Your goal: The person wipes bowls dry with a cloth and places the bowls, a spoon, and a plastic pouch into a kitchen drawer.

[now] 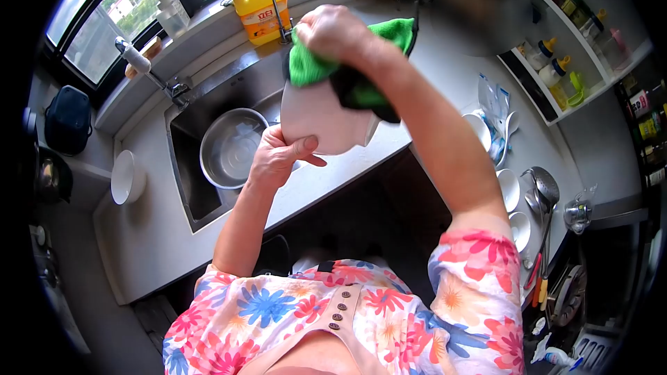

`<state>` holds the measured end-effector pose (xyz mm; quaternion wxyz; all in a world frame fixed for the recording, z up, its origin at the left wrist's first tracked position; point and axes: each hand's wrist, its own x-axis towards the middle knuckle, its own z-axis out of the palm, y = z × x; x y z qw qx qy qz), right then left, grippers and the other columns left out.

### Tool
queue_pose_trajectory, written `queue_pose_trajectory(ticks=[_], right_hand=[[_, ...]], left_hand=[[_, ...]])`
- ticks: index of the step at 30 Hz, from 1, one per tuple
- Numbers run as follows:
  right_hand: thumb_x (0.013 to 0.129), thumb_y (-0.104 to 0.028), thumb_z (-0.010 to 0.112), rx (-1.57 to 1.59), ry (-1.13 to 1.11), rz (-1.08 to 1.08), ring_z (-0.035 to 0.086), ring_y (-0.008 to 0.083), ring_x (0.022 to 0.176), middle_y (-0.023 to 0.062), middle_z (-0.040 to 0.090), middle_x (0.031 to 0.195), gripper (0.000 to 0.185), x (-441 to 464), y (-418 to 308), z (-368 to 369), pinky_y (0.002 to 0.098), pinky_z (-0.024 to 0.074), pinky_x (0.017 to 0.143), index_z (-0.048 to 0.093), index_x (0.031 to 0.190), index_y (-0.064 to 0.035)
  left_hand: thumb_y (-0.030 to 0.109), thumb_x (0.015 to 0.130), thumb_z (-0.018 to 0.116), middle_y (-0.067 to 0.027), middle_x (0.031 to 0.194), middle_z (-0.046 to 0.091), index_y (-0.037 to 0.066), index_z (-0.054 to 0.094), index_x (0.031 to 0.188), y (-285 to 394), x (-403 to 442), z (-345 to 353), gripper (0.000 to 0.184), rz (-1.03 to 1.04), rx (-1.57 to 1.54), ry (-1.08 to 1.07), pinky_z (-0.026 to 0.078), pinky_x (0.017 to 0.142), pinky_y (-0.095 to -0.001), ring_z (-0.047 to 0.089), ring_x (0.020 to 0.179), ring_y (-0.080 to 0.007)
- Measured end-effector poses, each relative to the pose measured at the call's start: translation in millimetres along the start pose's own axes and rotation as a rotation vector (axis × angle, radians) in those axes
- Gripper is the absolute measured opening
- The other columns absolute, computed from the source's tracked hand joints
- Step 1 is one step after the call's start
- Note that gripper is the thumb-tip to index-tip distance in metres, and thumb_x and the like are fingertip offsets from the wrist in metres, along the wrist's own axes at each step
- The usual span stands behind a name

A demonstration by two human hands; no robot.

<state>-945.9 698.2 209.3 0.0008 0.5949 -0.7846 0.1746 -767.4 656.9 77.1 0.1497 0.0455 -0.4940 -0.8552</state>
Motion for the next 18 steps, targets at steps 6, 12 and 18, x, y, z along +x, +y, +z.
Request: queue_pose_trajectory(ticks=[6,12,18], right_hand=[[0.082,-0.016,0.052,0.833,-0.294,0.110,0.058,0.0215,0.085,0.0107,0.060,0.088,0.020,-38,96,25,0.0283,0.0475,0.076,0.059,0.094,-0.0012],[0.081,-0.019,0.055,1.778,0.179,0.339,0.057,0.0222,0.086,0.0107,0.059,0.089,0.024,-70,56,107,0.0292,0.0468,0.077,0.057,0.096,-0.0009],[0.080,-0.022,0.057,1.890,0.395,0.266,0.056,0.0229,0.087,0.0107,0.058,0.090,0.028,-77,21,126,0.0301,0.0462,0.078,0.056,0.098,-0.0006]], left_hand=[[0.008,0.076,0.064,-0.0151,0.087,0.063,-0.001,0.062,0.093,7,-13,-2,0.019,-0.008,-0.129,-0.055,0.057,0.058,-0.0404,0.063,0.079,-0.0261],[0.013,0.081,0.059,-0.0163,0.091,0.062,0.001,0.060,0.096,-1,-3,-10,0.019,0.112,-0.399,-0.121,0.055,0.060,-0.0482,0.061,0.085,-0.0333],[0.032,0.084,0.053,-0.0183,0.113,0.052,0.007,0.043,0.122,-15,20,-29,0.046,0.152,-0.496,-0.202,0.052,0.066,-0.0551,0.055,0.097,-0.0390]])
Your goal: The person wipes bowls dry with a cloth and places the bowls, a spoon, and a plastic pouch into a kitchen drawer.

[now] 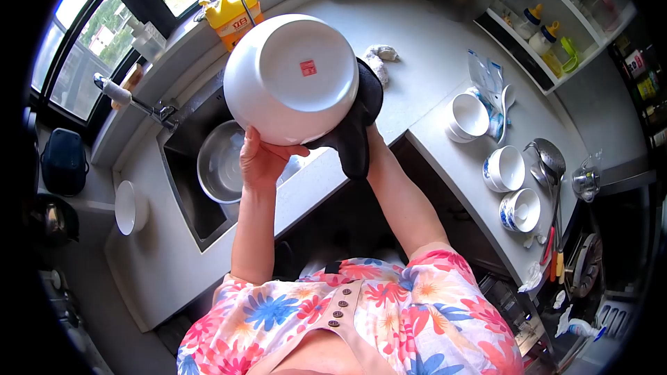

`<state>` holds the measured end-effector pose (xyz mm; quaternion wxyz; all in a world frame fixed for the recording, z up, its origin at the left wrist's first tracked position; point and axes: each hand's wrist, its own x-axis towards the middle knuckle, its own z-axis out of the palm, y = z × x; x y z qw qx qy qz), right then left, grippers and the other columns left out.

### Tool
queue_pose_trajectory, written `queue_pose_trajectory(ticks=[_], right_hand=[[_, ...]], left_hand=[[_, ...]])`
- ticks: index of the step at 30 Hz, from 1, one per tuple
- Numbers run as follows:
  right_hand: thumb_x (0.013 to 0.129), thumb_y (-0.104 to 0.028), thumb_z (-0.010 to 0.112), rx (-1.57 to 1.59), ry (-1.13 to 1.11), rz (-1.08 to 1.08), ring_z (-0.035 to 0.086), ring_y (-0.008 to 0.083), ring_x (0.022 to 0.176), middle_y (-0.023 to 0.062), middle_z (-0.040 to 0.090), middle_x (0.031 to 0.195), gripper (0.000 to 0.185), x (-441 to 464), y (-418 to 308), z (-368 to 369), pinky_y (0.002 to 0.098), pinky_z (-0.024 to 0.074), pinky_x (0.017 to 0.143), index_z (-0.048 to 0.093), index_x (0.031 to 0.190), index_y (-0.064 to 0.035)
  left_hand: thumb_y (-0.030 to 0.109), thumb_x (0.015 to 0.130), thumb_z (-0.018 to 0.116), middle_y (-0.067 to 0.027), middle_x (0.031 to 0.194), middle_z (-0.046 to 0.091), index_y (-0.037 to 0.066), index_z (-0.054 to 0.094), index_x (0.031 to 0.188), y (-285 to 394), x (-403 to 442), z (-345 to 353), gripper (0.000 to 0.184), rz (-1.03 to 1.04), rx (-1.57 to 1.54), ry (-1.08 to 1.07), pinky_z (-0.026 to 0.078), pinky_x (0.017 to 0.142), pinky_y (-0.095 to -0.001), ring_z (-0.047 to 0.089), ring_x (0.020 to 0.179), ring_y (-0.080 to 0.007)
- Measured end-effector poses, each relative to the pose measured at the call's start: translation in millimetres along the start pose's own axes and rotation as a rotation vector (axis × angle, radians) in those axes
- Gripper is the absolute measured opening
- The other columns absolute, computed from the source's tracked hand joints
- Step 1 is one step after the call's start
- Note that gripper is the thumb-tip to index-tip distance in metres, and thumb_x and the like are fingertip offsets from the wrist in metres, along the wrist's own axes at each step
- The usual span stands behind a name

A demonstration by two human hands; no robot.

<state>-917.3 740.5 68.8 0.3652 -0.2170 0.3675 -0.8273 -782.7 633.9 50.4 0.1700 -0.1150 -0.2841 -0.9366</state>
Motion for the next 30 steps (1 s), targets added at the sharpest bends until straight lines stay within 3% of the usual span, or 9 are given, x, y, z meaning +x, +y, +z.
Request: queue_pose_trajectory(ticks=[8,11,12,16,18,22,23,27,30], right_hand=[[0.079,-0.026,0.060,-0.863,-0.017,-0.475,0.055,0.0239,0.089,0.0107,0.057,0.091,0.033,-27,-43,-1,0.0313,0.0454,0.079,0.054,0.100,-0.0002],[0.079,-0.027,0.061,-1.059,-0.031,-0.545,0.054,0.0243,0.090,0.0108,0.057,0.091,0.036,-20,-47,-3,0.0318,0.0451,0.079,0.054,0.101,-0.0001],[0.078,-0.028,0.062,-1.062,-0.041,-0.551,0.054,0.0244,0.090,0.0108,0.057,0.092,0.037,-18,-48,-1,0.0319,0.0450,0.079,0.054,0.101,0.0000],[0.080,-0.032,0.060,-0.897,-0.080,-0.537,0.050,0.0250,0.098,0.0110,0.054,0.098,0.044,-28,-46,20,0.0344,0.0405,0.087,0.049,0.108,-0.0007],[0.080,-0.029,0.059,-0.580,-0.037,-0.321,0.050,0.0233,0.098,0.0104,0.053,0.100,0.042,-34,-32,10,0.0331,0.0409,0.086,0.048,0.111,-0.0020],[0.081,-0.013,0.059,-0.149,0.160,0.306,0.054,0.0159,0.091,0.0075,0.056,0.094,0.038,-41,-10,-6,0.0284,0.0458,0.080,0.045,0.116,-0.0041],[0.081,-0.014,0.059,-0.202,0.176,0.353,0.054,0.0156,0.091,0.0071,0.055,0.095,0.037,-38,-1,-10,0.0283,0.0456,0.080,0.046,0.115,-0.0041],[0.084,-0.013,0.052,-0.959,-0.047,-0.099,0.051,0.0167,0.099,0.0082,0.053,0.104,0.030,-42,29,-11,0.0317,0.0435,0.085,0.048,0.112,-0.0026],[0.087,-0.014,0.048,-0.311,-0.002,-0.059,0.056,0.0155,0.092,0.0077,0.057,0.101,0.022,-48,31,-8,0.0296,0.0461,0.080,0.054,0.106,-0.0027]], left_hand=[[0.035,0.082,0.057,-0.0161,0.119,0.049,0.009,0.041,0.125,-7,-20,-13,0.052,-0.162,-0.194,-0.166,0.042,0.080,-0.0611,0.048,0.109,-0.0383],[0.048,0.069,0.066,-0.0095,0.124,0.046,0.013,0.043,0.124,-2,-29,-35,0.069,-0.127,-0.058,0.043,0.040,0.092,-0.0486,0.044,0.115,-0.0268],[0.052,0.065,0.069,-0.0079,0.129,0.042,0.015,0.038,0.128,1,-30,-36,0.080,-0.119,-0.043,0.112,0.040,0.093,-0.0452,0.041,0.117,-0.0262],[0.044,0.070,0.068,-0.0108,0.106,0.058,0.006,0.055,0.108,19,-3,-11,0.054,0.038,-0.217,0.568,0.053,0.077,-0.0377,0.058,0.095,-0.0228],[0.041,0.070,0.068,-0.0113,0.102,0.059,0.005,0.056,0.104,17,8,3,0.051,0.107,-0.149,0.675,0.055,0.072,-0.0354,0.060,0.090,-0.0220],[0.035,0.076,0.064,-0.0114,0.110,0.055,0.004,0.049,0.115,-7,2,-55,0.052,0.331,-0.014,0.223,0.049,0.086,-0.0375,0.055,0.101,-0.0242],[0.036,0.080,0.058,-0.0117,0.116,0.051,0.004,0.043,0.121,-5,4,-51,0.054,0.303,-0.117,0.330,0.042,0.093,-0.0384,0.050,0.107,-0.0263],[0.039,0.083,0.052,-0.0115,0.121,0.047,0.005,0.039,0.123,-5,3,-63,0.054,0.309,-0.172,0.234,0.039,0.094,-0.0413,0.045,0.111,-0.0280],[0.039,0.082,0.051,-0.0099,0.120,0.048,0.008,0.043,0.122,3,4,-50,0.052,0.328,-0.197,0.305,0.037,0.094,-0.0435,0.045,0.111,-0.0283]])
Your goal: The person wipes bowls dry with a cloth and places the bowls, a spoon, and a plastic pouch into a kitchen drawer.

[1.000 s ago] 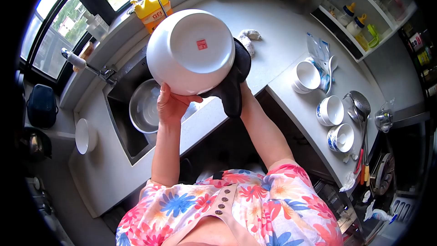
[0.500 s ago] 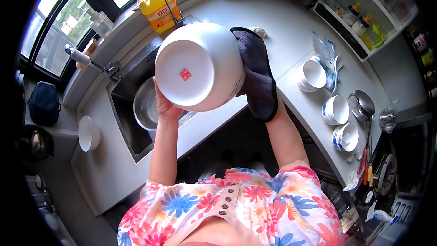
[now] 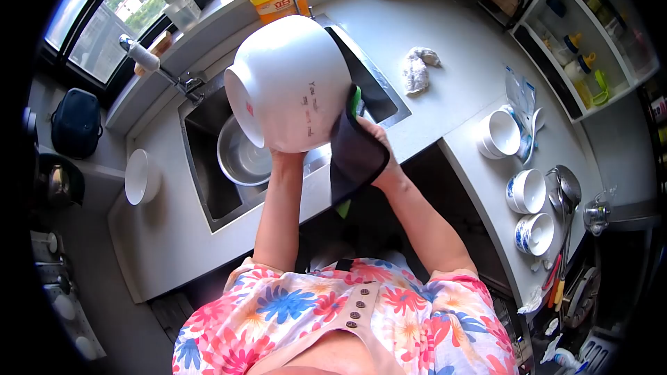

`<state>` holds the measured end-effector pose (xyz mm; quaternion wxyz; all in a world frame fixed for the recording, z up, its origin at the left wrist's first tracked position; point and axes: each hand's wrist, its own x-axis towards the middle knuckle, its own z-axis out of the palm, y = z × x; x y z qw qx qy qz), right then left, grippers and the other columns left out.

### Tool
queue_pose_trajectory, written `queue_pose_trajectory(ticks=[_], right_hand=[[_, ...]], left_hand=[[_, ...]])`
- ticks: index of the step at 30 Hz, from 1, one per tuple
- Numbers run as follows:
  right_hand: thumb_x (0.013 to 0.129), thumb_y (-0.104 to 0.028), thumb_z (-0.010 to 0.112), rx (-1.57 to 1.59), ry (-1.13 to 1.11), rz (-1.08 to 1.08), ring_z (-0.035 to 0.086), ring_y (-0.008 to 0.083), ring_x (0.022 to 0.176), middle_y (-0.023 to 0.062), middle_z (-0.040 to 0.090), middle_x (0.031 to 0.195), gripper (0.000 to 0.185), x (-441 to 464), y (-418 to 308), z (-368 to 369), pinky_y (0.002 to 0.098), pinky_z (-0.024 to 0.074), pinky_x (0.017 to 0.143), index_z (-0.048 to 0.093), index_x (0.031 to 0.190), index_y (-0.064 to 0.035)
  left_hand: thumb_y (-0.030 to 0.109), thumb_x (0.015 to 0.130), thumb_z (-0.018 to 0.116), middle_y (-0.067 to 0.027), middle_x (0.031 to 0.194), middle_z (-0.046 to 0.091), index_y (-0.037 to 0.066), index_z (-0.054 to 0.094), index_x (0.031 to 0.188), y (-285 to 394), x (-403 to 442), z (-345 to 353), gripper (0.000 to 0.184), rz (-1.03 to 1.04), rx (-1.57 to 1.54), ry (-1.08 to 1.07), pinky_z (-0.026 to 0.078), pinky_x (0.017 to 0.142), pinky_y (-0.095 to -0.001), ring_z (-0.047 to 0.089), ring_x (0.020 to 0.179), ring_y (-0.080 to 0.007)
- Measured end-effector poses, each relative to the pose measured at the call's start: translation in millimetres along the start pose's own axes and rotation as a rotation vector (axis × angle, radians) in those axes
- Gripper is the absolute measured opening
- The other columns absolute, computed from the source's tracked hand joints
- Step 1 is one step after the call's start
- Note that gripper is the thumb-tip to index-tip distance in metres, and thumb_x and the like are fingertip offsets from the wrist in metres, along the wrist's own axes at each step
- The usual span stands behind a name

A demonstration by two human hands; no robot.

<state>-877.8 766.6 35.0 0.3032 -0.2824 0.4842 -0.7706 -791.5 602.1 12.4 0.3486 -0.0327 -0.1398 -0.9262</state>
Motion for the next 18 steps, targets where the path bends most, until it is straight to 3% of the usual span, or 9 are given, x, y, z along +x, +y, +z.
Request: queue_pose_trajectory(ticks=[2,3,7,9,10,14,16,17,18], right_hand=[[0.090,-0.014,0.046,0.427,0.042,0.046,0.059,0.0146,0.087,0.0073,0.060,0.099,0.020,-1,0,4,0.0282,0.0479,0.076,0.057,0.101,-0.0028],[0.092,-0.017,0.044,0.210,0.311,-0.037,0.060,0.0110,0.081,0.0050,0.062,0.091,0.021,1,-26,20,0.0244,0.0489,0.071,0.058,0.100,-0.0037],[0.089,-0.015,0.049,-0.375,0.189,-0.420,0.058,0.0152,0.090,0.0106,0.059,0.101,0.022,-10,-64,46,0.0250,0.0482,0.072,0.056,0.105,-0.0029],[0.078,-0.013,0.059,-1.090,-0.040,-0.852,0.047,0.0273,0.111,0.0118,0.052,0.115,0.025,1,-53,58,0.0426,0.0317,0.093,0.057,0.102,-0.0076],[0.076,-0.015,0.060,-1.220,-0.067,-0.877,0.042,0.0276,0.117,0.0078,0.052,0.117,0.028,5,-59,72,0.0463,0.0218,0.097,0.058,0.103,-0.0087],[0.077,-0.017,0.059,-1.268,-0.212,-0.998,0.044,0.0223,0.117,0.0059,0.056,0.113,0.023,48,-87,76,0.0412,0.0266,0.095,0.060,0.099,-0.0099],[0.078,-0.016,0.058,-1.215,-0.349,-1.004,0.052,0.0218,0.107,0.0070,0.060,0.104,0.020,76,-107,76,0.0385,0.0358,0.088,0.061,0.096,-0.0096],[0.079,-0.019,0.056,-1.151,-0.377,-0.983,0.059,0.0236,0.094,0.0083,0.063,0.094,0.020,88,-114,80,0.0354,0.0436,0.080,0.062,0.095,-0.0080],[0.084,-0.014,0.050,-1.168,-0.463,-0.725,0.061,0.0233,0.088,0.0123,0.063,0.092,0.021,94,-124,83,0.0334,0.0484,0.079,0.062,0.100,-0.0084]], left_hand=[[0.039,0.081,0.051,-0.0089,0.120,0.048,0.009,0.045,0.121,4,-1,5,0.050,0.014,-0.016,0.051,0.036,0.094,-0.0450,0.045,0.110,-0.0286],[0.041,0.081,0.051,-0.0097,0.121,0.047,0.008,0.042,0.123,7,-1,2,0.053,0.008,-0.035,0.052,0.037,0.094,-0.0441,0.044,0.111,-0.0284],[0.043,0.081,0.053,-0.0115,0.121,0.046,0.006,0.038,0.125,9,0,3,0.059,-0.035,-0.105,0.062,0.038,0.095,-0.0413,0.044,0.112,-0.0276],[0.042,0.081,0.053,-0.0116,0.118,0.049,0.006,0.040,0.123,4,5,7,0.057,-0.033,-0.083,0.024,0.039,0.094,-0.0400,0.046,0.110,-0.0271],[0.041,0.081,0.053,-0.0117,0.115,0.051,0.006,0.041,0.122,1,7,7,0.055,-0.017,-0.042,-0.013,0.039,0.094,-0.0391,0.047,0.108,-0.0269],[0.038,0.083,0.053,-0.0113,0.114,0.052,0.006,0.043,0.121,0,1,15,0.051,-0.038,-0.106,0.027,0.043,0.090,-0.0380,0.050,0.105,-0.0251],[0.039,0.083,0.052,-0.0116,0.113,0.052,0.006,0.043,0.121,-2,-1,16,0.051,-0.059,-0.093,0.032,0.044,0.088,-0.0380,0.051,0.104,-0.0251],[0.040,0.083,0.051,-0.0118,0.113,0.052,0.006,0.043,0.121,-2,-1,16,0.052,-0.071,-0.086,0.035,0.044,0.087,-0.0380,0.051,0.103,-0.0251],[0.040,0.083,0.051,-0.0119,0.113,0.052,0.005,0.043,0.121,-3,-4,15,0.052,-0.086,-0.078,0.042,0.045,0.087,-0.0380,0.051,0.103,-0.0251]])
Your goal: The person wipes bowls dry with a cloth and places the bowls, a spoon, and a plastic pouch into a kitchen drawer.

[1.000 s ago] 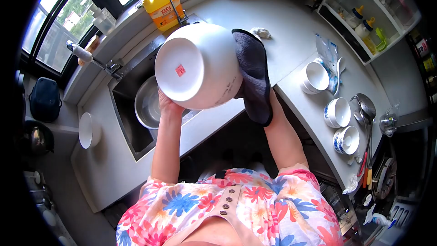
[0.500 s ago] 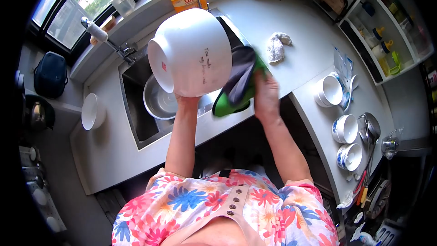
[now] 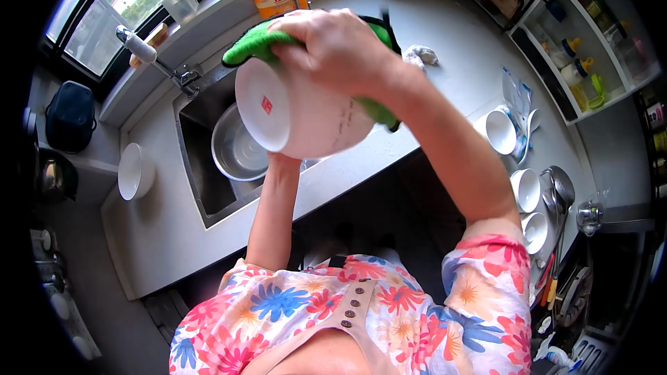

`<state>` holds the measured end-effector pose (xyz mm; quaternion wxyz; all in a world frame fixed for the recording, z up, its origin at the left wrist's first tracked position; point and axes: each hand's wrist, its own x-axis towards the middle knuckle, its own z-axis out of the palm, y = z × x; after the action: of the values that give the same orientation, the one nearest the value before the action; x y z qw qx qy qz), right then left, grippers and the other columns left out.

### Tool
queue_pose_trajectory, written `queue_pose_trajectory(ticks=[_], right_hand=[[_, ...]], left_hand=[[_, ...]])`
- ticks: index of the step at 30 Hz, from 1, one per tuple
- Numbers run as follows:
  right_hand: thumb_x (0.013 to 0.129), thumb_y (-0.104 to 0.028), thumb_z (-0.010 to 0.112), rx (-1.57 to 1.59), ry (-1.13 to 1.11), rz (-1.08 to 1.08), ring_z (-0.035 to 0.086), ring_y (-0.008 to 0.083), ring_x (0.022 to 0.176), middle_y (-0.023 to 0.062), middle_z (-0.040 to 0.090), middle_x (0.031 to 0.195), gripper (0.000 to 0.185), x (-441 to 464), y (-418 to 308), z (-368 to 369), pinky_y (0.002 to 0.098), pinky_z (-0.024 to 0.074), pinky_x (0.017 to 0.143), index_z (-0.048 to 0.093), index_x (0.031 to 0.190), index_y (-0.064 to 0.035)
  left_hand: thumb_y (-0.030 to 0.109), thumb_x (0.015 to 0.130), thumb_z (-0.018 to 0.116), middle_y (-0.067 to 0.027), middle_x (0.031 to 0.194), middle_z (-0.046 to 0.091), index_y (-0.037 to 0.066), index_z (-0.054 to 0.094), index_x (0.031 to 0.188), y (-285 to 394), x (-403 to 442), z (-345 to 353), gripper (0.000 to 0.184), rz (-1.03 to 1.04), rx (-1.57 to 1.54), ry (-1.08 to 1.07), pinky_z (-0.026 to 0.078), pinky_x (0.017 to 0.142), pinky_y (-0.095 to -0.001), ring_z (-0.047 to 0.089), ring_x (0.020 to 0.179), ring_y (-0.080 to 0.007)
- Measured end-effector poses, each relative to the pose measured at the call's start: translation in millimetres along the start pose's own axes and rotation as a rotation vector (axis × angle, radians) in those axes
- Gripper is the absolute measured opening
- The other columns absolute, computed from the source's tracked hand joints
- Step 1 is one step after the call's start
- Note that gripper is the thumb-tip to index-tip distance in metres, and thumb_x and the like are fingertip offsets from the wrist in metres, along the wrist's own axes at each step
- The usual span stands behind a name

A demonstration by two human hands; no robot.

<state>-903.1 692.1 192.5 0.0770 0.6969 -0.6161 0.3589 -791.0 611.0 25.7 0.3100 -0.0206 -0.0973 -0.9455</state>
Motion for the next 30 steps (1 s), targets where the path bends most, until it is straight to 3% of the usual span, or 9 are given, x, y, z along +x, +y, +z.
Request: queue_pose_trajectory(ticks=[2,4,6,10,16,18,21,25,30], right_hand=[[0.086,-0.021,0.047,0.054,-0.236,0.244,0.061,0.0189,0.071,0.0118,0.063,0.084,0.026,17,5,-9,0.0294,0.0512,0.068,0.061,0.101,-0.0061],[0.082,-0.031,0.050,0.308,-0.348,0.523,0.061,0.0172,0.067,0.0091,0.064,0.079,0.034,26,21,-12,0.0292,0.0489,0.069,0.063,0.096,-0.0031],[0.081,-0.034,0.052,0.379,-0.483,0.591,0.059,0.0126,0.065,0.0061,0.064,0.078,0.038,27,47,-12,0.0250,0.0483,0.065,0.063,0.096,-0.0015],[0.083,-0.036,0.055,0.785,-0.306,0.719,0.056,0.0118,0.069,0.0075,0.059,0.080,0.035,-14,81,-7,0.0211,0.0472,0.060,0.059,0.096,-0.0037],[0.082,-0.033,0.058,1.284,0.317,0.835,0.058,0.0101,0.073,0.0062,0.061,0.085,0.041,-105,17,-12,0.0209,0.0472,0.063,0.056,0.100,0.0030],[0.080,-0.029,0.062,1.372,0.379,0.817,0.058,0.0115,0.079,0.0065,0.060,0.091,0.040,-145,8,-6,0.0233,0.0475,0.069,0.054,0.104,0.0017],[0.074,-0.012,0.068,1.316,0.423,0.872,0.056,0.0132,0.089,0.0053,0.060,0.100,0.042,-186,-37,-7,0.0281,0.0434,0.083,0.052,0.111,-0.0029],[0.068,0.001,0.070,1.201,0.552,0.818,0.055,0.0126,0.092,0.0054,0.059,0.103,0.049,-191,-80,-15,0.0278,0.0436,0.083,0.051,0.113,-0.0021],[0.071,-0.001,0.068,1.066,0.660,0.824,0.056,0.0116,0.089,0.0057,0.060,0.099,0.041,-211,-122,-43,0.0264,0.0451,0.080,0.054,0.109,-0.0011]], left_hand=[[0.041,0.083,0.050,-0.0122,0.112,0.052,0.005,0.043,0.121,-2,-4,-3,0.052,-0.029,0.017,0.019,0.045,0.085,-0.0381,0.052,0.102,-0.0252],[0.042,0.083,0.049,-0.0125,0.112,0.052,0.005,0.042,0.121,-3,-9,-9,0.053,-0.062,0.037,0.042,0.046,0.083,-0.0381,0.052,0.101,-0.0252],[0.043,0.084,0.048,-0.0128,0.112,0.052,0.005,0.042,0.122,-4,-14,-15,0.054,-0.101,0.062,0.068,0.046,0.082,-0.0381,0.053,0.100,-0.0252],[0.045,0.084,0.047,-0.0134,0.111,0.053,0.005,0.042,0.122,-6,-19,-24,0.055,-0.166,0.115,0.110,0.047,0.079,-0.0382,0.053,0.098,-0.0253],[0.047,0.084,0.044,-0.0144,0.110,0.053,0.005,0.041,0.123,-6,-20,-31,0.057,-0.266,0.208,0.167,0.049,0.074,-0.0383,0.055,0.095,-0.0254],[0.048,0.084,0.043,-0.0147,0.109,0.053,0.005,0.041,0.123,-12,-20,-32,0.058,-0.316,0.244,0.182,0.050,0.072,-0.0383,0.055,0.094,-0.0254],[0.049,0.084,0.042,-0.0151,0.109,0.053,0.004,0.040,0.123,-31,-21,-28,0.059,-0.411,0.326,0.193,0.051,0.070,-0.0384,0.056,0.093,-0.0254],[0.051,0.085,0.040,-0.0158,0.108,0.054,0.004,0.040,0.123,-66,-28,-7,0.061,-0.582,0.494,0.176,0.052,0.067,-0.0385,0.057,0.091,-0.0255],[0.054,0.085,0.038,-0.0165,0.107,0.054,0.004,0.039,0.124,-94,-46,29,0.063,-0.815,0.899,0.143,0.053,0.063,-0.0386,0.058,0.089,-0.0256]])
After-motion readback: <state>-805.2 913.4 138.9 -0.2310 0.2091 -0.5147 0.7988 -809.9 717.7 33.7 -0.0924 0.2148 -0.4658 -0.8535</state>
